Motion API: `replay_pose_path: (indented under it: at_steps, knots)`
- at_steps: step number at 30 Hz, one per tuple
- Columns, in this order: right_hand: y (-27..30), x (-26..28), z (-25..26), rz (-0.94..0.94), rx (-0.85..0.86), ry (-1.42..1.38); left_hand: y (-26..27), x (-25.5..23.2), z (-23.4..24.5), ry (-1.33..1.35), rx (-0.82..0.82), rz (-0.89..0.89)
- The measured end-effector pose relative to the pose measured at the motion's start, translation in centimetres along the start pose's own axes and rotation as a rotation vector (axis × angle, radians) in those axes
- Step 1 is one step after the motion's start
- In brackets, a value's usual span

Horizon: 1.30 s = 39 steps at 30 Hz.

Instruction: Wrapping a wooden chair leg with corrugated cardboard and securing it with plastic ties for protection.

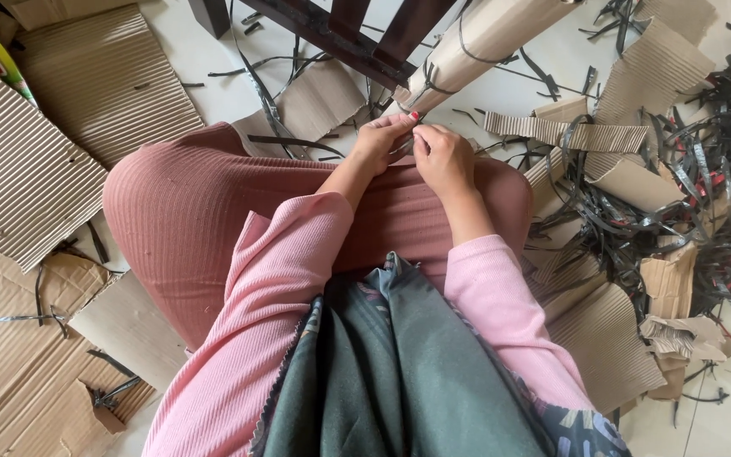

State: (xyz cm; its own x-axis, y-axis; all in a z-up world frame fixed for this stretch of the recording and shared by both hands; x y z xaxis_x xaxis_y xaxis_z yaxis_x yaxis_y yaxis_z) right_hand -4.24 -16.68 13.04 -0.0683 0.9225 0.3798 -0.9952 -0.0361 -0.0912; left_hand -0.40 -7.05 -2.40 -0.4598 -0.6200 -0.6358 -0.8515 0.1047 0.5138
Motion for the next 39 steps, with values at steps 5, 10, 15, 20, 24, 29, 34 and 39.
replay_pose_path:
  at_steps: [5,10,15,20,24,29,34,39]
  knots:
    - [0.2,1.2,1.0,0.01,-0.118,-0.026,-1.2,0.8,-0.4,0.072,0.015,-0.001]
    - [0.3,3.9,3.1,0.032,-0.156,-0.185,-3.6,3.2,0.5,0.105,0.036,0.037]
    - [-0.1,4.2,2.6,0.057,-0.127,-0.132,-3.6,3.2,0.4,0.123,0.019,0.03]
    - [-1.0,1.7,0.5,0.111,-0.193,-0.138,-1.7,1.2,0.3,0.107,-0.004,0.021]
    - [-0.8,2.5,0.5,0.197,-0.268,-0.12,-5.3,4.8,1.1,0.181,0.024,0.102]
    - [-1.1,2.6,0.4,0.297,-0.304,0.016,-4.5,4.0,1.2,0.248,0.019,0.182]
    - [-1.3,2.2,0.1,0.274,-0.259,-0.043,-3.5,3.4,0.8,0.255,0.044,0.207]
    - [-1.9,-1.7,-1.1,-0.353,-0.174,-0.603,-1.6,1.7,0.2,0.23,0.091,0.185]
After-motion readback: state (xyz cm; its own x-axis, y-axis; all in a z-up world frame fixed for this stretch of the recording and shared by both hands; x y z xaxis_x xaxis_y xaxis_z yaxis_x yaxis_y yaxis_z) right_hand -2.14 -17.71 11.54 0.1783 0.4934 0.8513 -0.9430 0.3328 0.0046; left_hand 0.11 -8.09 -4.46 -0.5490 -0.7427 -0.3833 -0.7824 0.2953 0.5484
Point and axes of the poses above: each hand's wrist, its own y-axis away from the middle knuckle, its own z-axis out of the back of the hand, x = y × z, the point moved 5 cm from there along -y, towards the middle knuckle, and after that the axes turned 15 degrees about -z, right-handed, at the moved point
